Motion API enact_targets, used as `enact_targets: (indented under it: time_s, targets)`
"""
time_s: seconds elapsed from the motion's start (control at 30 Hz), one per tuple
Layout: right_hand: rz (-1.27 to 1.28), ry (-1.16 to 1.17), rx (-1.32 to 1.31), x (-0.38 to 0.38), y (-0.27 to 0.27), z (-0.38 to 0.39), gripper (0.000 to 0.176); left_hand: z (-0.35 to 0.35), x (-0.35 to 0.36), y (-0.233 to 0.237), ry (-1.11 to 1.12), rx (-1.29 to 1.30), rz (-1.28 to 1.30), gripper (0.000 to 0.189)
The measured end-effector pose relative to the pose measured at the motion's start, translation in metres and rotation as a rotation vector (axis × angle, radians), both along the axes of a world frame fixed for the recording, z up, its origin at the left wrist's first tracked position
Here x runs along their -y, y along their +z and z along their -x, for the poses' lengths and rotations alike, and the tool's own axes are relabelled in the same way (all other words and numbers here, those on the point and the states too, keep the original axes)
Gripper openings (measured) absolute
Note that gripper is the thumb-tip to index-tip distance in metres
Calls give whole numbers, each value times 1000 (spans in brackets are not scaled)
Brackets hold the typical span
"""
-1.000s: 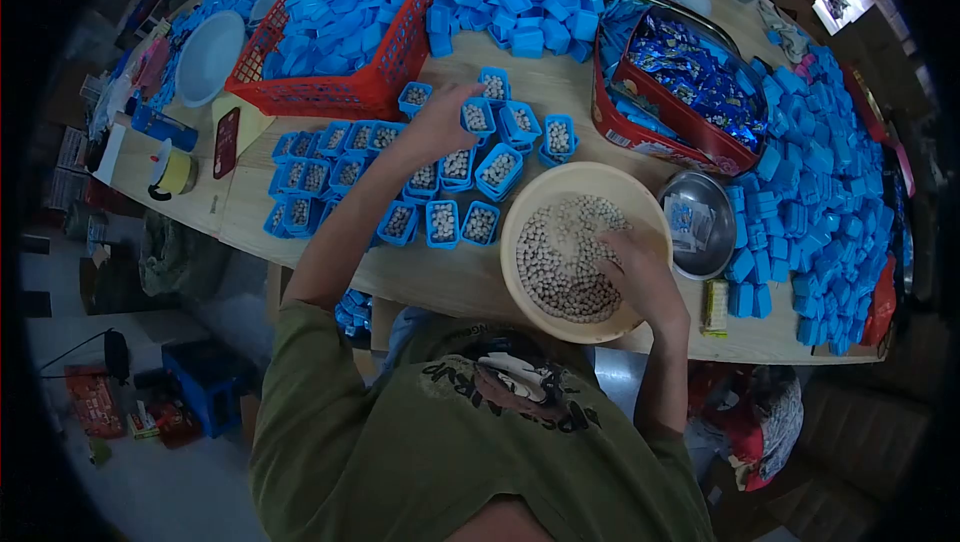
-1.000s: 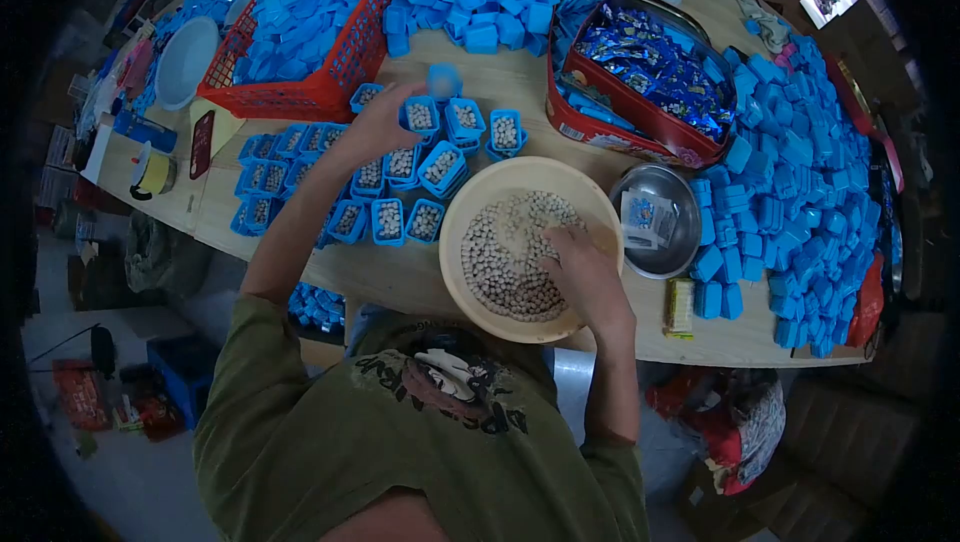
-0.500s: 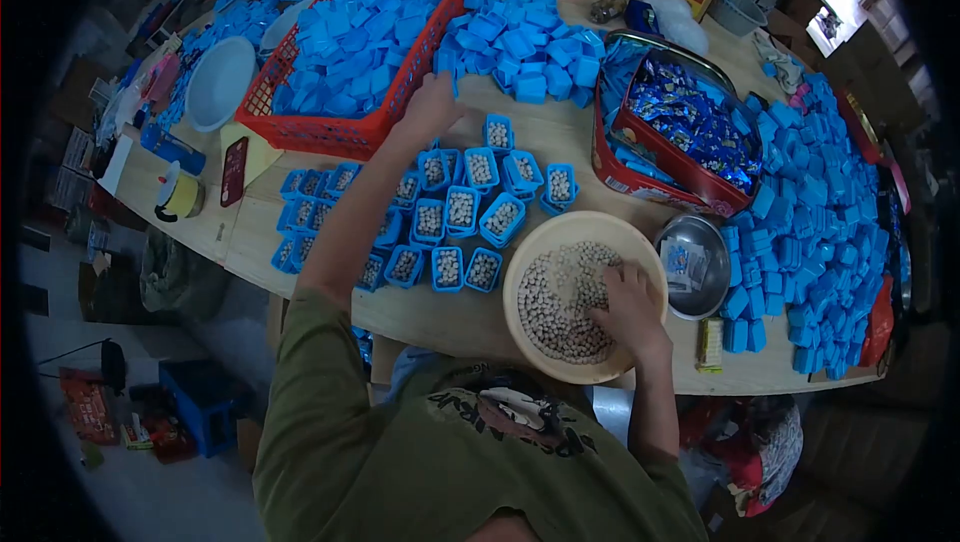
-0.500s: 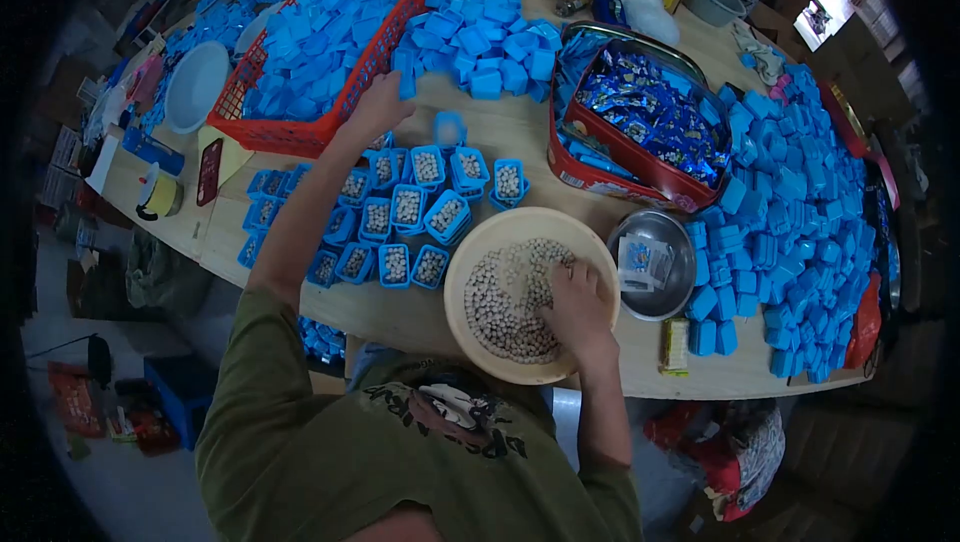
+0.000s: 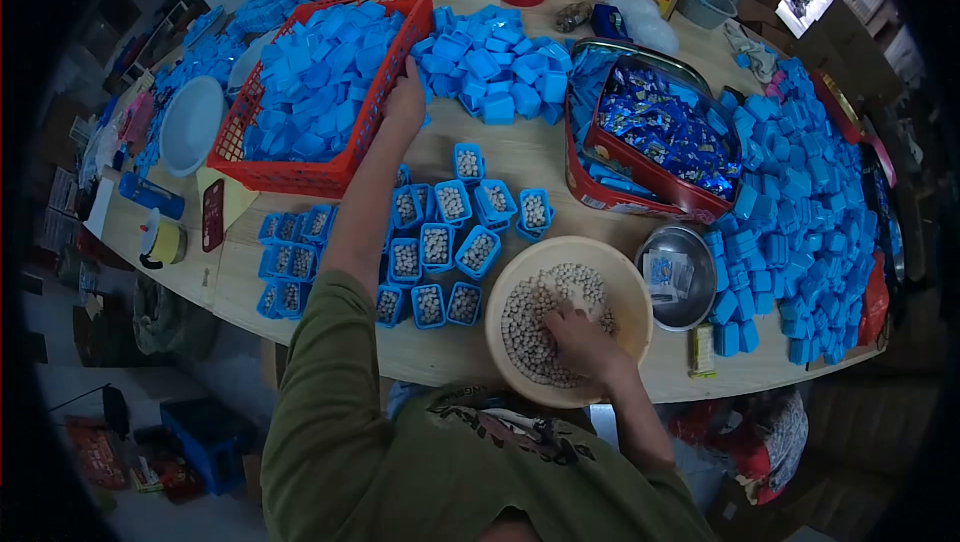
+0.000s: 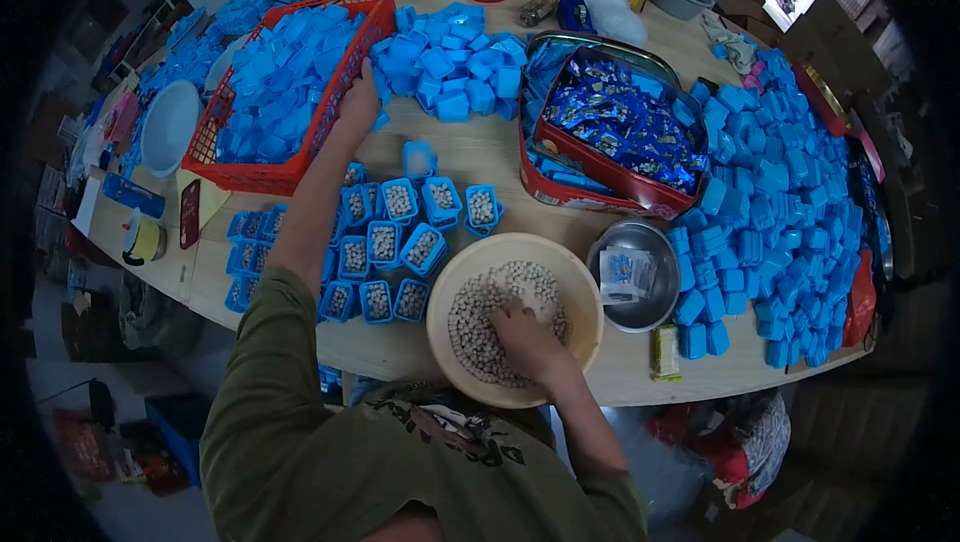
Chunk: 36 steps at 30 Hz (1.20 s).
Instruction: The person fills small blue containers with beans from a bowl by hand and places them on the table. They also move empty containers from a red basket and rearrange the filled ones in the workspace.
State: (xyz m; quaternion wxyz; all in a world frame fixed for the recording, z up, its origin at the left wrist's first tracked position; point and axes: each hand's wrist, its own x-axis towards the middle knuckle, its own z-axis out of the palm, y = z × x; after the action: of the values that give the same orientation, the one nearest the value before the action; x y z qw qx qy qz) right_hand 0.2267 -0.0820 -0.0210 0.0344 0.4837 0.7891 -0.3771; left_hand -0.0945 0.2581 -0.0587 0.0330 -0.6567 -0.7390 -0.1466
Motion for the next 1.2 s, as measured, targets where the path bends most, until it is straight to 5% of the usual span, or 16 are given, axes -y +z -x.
enact_targets:
  time_s: [0.23,0.43,0.5,0.63,0.8,1.2]
  targets:
    - [33,149,-5,-3,-19,1,33,7,-22,5,-93,-56,139,31]
    - [150,132,-178,-10,-10,-15,27,-22,36,60,-86,37,83,73]
    - [-56,3,-446,-7,-3,-22,18,-26,65,76,-368,140,-127,72]
    - [-42,-8,-540,-15,21,-37,18,-63,170,107,-711,518,45,73]
    - [-117,-89,-556,-14,81,-30,22,-111,270,97,-901,712,414,73]
    - [-384,-107,-561,-6,81,-11,32,-136,303,67,-900,865,429,71]
